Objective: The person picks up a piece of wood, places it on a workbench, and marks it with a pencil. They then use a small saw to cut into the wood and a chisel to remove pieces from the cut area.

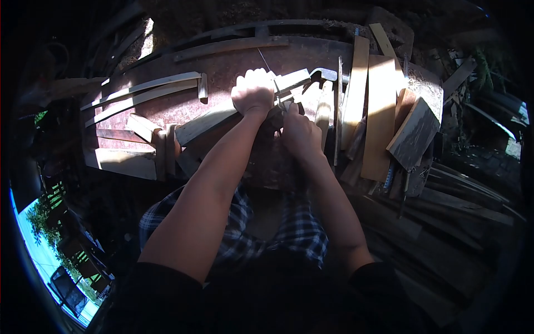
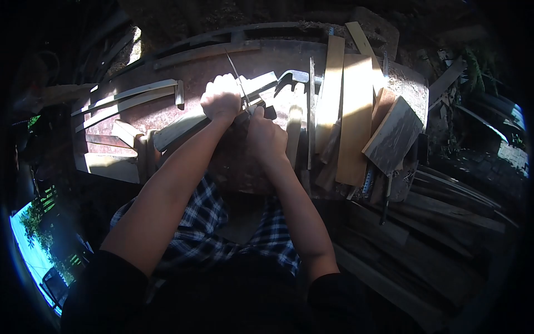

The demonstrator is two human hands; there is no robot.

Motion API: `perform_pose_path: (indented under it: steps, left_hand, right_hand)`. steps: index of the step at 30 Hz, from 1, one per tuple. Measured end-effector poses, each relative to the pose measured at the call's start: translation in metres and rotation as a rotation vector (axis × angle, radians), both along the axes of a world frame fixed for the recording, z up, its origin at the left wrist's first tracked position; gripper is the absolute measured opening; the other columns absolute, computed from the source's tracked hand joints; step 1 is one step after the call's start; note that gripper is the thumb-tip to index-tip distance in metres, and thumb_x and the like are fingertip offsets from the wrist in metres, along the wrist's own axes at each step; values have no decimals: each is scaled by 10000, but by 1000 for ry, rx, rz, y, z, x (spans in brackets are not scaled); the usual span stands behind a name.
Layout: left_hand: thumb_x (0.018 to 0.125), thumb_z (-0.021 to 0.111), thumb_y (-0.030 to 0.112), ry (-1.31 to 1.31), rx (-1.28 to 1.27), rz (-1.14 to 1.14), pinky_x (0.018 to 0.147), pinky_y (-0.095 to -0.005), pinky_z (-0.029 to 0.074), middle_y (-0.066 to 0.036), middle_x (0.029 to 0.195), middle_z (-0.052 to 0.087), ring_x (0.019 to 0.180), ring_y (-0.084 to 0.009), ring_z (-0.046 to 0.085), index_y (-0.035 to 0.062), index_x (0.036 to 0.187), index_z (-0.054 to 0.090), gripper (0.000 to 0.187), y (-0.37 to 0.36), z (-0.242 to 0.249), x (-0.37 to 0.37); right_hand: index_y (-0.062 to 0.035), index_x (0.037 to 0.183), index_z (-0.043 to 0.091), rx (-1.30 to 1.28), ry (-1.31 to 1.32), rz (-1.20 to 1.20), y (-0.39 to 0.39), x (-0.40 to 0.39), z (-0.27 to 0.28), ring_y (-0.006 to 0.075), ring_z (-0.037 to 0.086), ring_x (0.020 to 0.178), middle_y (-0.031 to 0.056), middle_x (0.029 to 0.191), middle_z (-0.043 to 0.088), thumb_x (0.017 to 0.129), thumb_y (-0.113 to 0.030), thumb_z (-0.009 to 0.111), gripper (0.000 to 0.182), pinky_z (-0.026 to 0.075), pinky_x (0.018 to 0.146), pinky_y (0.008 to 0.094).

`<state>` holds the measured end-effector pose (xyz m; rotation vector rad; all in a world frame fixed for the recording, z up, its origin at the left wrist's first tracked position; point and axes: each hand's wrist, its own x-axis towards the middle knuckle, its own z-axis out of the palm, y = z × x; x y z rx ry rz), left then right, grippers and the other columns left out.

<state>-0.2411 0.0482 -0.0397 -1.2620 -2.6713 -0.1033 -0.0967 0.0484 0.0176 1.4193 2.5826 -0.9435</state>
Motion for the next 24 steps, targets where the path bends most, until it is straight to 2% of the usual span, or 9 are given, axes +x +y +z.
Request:
perform_pose_path:
  steps: [4,6,7,9,13,17,19,23,24]
  left_hand:
    - [835,537,254,45,10,-16,564,-385,519,-30,833,601,776,-230,624,156,835,598,115,0,0,0]
    - [838,537,252,51,8,-25,579,-390,523,-32,837,602,788,-233,625,156,840,601,116,-1,0,0]
    - [838,537,252,49,4,-26,579,-390,523,-32,837,602,788,-233,625,156,840,601,116,-4,-1,0]
    - [837,538,250,19,-13,-14,584,-390,524,-32,839,602,794,-232,625,153,844,600,114,0,1,1]
    - [833,539,245,48,-1,-30,576,-387,524,-28,831,600,787,-227,624,154,840,595,107,-1,0,0]
    - [836,552,287,15,-10,-5,617,-401,506,-31,847,610,813,-244,615,164,836,621,141,0,-3,0]
    - [835,549,271,59,2,-8,592,-396,513,-29,835,602,792,-236,617,159,833,606,126,-1,-5,-2]
    - [840,545,259,51,52,-57,559,-388,515,-28,819,590,763,-229,617,155,824,589,114,-2,0,0]
    - [839,551,257,36,50,-48,556,-386,514,-30,816,588,760,-231,616,153,824,587,111,-1,4,1]
  right_hand:
    - [-17,988,455,-61,-90,7,-24,39,33,412,680,700,228,723,669,932,-191,459,182,534,620,510]
    - [-39,1035,453,-273,-260,-59,-38,57,47,451,658,792,259,790,663,986,-294,436,260,516,668,539]
    - [-39,1035,453,-277,-261,-60,-39,55,45,451,658,792,259,790,663,986,-294,436,260,516,668,539]
    - [-16,1001,454,-129,-184,-31,-29,45,34,414,681,713,229,731,670,919,-176,467,180,535,634,512]
    - [-24,1006,456,-61,-29,-17,3,-3,3,412,683,730,220,720,669,920,-162,462,163,538,638,506]
    - [-34,996,457,-65,-80,2,-22,35,25,399,686,725,215,719,671,925,-162,461,147,540,635,502]
    - [-42,981,452,-169,-237,-40,-39,54,38,390,689,716,210,719,672,930,-182,469,150,538,626,501]
    - [-40,983,450,-129,-234,-40,-24,37,24,390,691,736,214,732,675,932,-181,470,152,535,642,504]
    - [-33,993,452,-116,-157,-25,-13,20,16,395,690,752,220,743,676,928,-170,470,152,534,656,507]
